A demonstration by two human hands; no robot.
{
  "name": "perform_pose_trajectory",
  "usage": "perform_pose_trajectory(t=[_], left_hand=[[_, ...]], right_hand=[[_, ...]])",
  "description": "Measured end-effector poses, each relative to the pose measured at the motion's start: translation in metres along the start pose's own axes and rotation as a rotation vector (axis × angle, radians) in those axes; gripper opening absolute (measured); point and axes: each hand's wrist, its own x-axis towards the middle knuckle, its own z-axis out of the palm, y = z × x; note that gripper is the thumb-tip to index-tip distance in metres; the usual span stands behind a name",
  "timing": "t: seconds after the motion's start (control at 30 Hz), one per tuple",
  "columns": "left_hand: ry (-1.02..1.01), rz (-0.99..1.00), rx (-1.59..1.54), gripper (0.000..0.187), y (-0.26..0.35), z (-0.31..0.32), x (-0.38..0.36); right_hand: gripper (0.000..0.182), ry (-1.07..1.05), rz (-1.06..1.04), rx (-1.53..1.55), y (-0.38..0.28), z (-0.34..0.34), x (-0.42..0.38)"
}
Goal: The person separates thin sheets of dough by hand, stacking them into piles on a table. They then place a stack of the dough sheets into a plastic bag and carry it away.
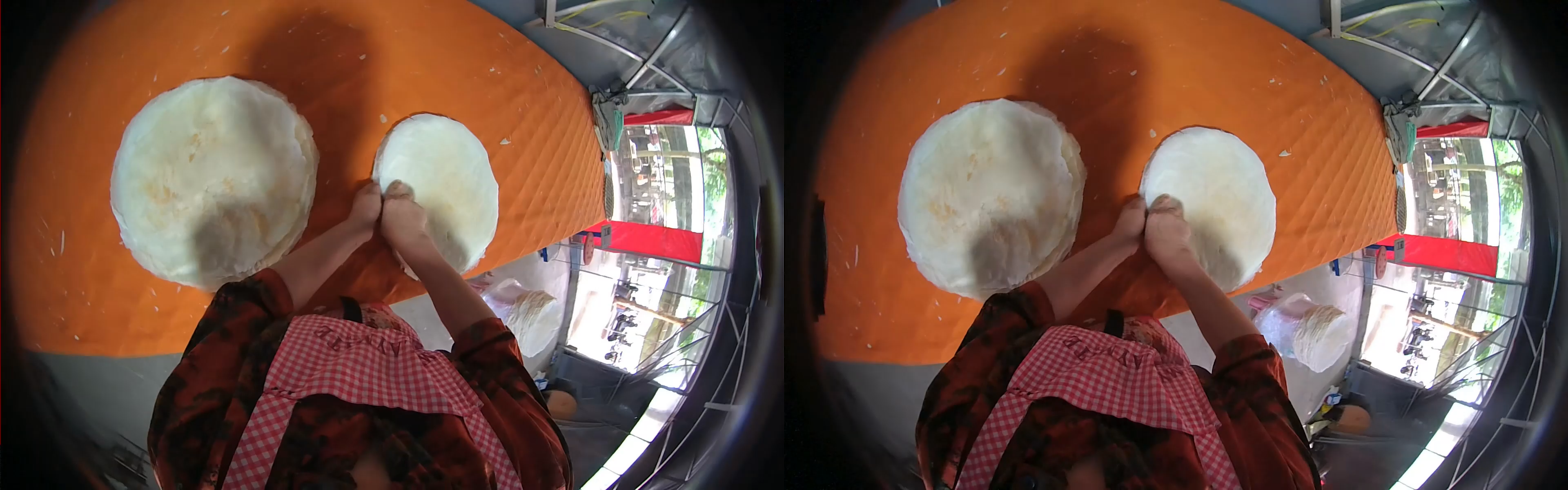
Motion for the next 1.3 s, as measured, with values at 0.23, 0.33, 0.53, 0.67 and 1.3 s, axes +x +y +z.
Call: perform_pose_trajectory(t=[0.23, 0.33, 0.53, 0.67, 1.3], left_hand=[[0.050, 0.041, 0.262, 0.047, 0.028, 0.021, -0.059], [0.128, 0.145, 0.295, 0.058, 0.023, 0.026, -0.058], [0.107, 0.189, 0.308, 0.056, 0.014, 0.017, -0.045], [0.188, 0.084, 0.334, 0.049, 0.020, 0.028, -0.053], [0.190, 0.096, 0.439, 0.052, 0.022, 0.028, -0.043]], right_hand=[[0.031, 0.191, -0.067, 0.651, 0.138, -0.023, 0.074], [0.038, 0.422, 0.029, 0.618, 0.199, -0.028, 0.145], [0.043, 0.333, -0.221, 0.438, 0.230, 0.013, 0.232], [0.040, 0.225, -0.152, 0.421, 0.222, -0.010, 0.183], [0.016, 0.292, 0.306, 0.770, 0.346, 0.046, 0.067]])
